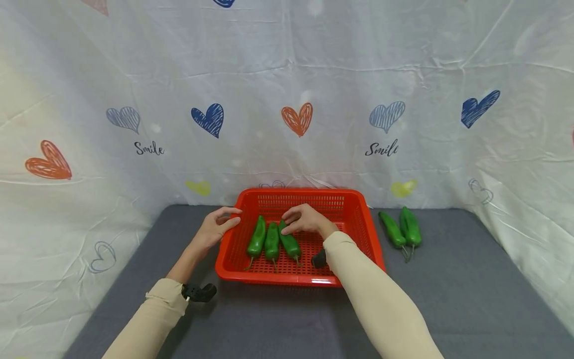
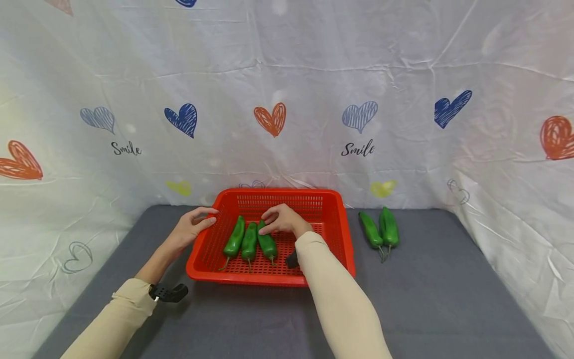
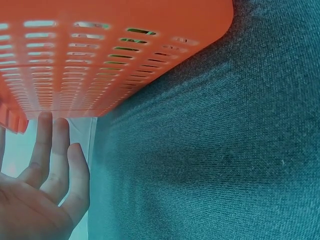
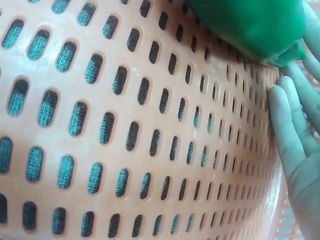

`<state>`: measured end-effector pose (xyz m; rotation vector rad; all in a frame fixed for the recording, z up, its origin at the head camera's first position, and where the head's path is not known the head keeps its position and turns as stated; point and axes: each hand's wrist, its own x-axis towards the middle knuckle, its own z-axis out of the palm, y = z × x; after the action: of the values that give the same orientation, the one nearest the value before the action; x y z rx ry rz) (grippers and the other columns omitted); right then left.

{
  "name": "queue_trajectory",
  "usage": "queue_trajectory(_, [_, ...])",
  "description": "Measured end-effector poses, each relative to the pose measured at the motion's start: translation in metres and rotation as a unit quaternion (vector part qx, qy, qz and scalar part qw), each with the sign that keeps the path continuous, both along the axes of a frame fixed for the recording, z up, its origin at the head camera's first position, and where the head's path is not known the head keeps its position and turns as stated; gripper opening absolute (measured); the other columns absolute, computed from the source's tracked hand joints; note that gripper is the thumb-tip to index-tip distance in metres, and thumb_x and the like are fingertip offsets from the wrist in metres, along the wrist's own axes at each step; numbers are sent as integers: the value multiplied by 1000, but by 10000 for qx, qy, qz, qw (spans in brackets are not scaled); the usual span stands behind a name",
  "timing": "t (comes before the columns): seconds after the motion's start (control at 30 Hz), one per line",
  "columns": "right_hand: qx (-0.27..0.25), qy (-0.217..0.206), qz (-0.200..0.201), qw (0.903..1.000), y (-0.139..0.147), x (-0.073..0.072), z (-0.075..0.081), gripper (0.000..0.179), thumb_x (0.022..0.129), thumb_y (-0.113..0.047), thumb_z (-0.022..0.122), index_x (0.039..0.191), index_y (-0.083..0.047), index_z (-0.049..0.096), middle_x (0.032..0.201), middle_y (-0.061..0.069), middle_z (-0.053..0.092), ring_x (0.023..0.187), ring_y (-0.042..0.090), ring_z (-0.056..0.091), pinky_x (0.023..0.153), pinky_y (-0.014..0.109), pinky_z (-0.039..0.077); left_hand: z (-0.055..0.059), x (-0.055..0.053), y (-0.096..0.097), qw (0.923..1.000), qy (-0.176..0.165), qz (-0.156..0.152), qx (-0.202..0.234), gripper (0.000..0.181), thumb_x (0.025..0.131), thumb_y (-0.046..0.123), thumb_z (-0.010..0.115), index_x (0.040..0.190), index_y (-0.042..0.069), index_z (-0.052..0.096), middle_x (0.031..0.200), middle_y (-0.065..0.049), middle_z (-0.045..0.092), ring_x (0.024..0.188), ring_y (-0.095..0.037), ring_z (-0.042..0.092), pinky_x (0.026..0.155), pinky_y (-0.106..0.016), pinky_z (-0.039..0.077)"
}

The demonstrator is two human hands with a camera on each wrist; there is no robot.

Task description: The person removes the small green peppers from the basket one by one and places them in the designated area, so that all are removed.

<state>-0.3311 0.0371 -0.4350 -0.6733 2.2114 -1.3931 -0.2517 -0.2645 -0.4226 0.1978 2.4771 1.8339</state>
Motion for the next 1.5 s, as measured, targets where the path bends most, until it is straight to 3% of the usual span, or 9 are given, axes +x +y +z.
queue_trajectory(0.47, [-47,-244,256,9994,-3,-4,-3,49,88,-4,80,134,1,64,133,16,63,125,30,57,86,37,55,-1,1,0,10000,28,-14,-47,43,102,23,66,140,4,57,137,-27,54,110,-37,63,77,-43,59])
queue_trajectory(0.77, [-249,-157,122,9995,-1,-5,-3,49,85,-4,83,131,2,66,127,13,67,122,29,59,91,36,54,-1,0,-1,10000,29,3,-30,42,102,23,66,139,4,57,138,-27,54,110,-36,63,77,-42,59])
queue_trajectory(1.1, [-351,-246,-154,9990,-1,-6,-5,48,85,-6,84,130,-2,68,126,9,66,120,26,59,87,40,55,-1,1,-1,10000,-40,50,-18,43,102,23,66,139,4,57,135,-27,56,106,-34,66,76,-43,59])
queue_trajectory(1.5, [-258,46,1,9997,7,-9,3,42,88,-10,82,128,-1,69,121,9,69,115,25,62,86,41,55,-1,0,0,10000,31,11,-68,44,102,24,67,139,3,57,134,-27,57,104,-33,66,75,-43,59])
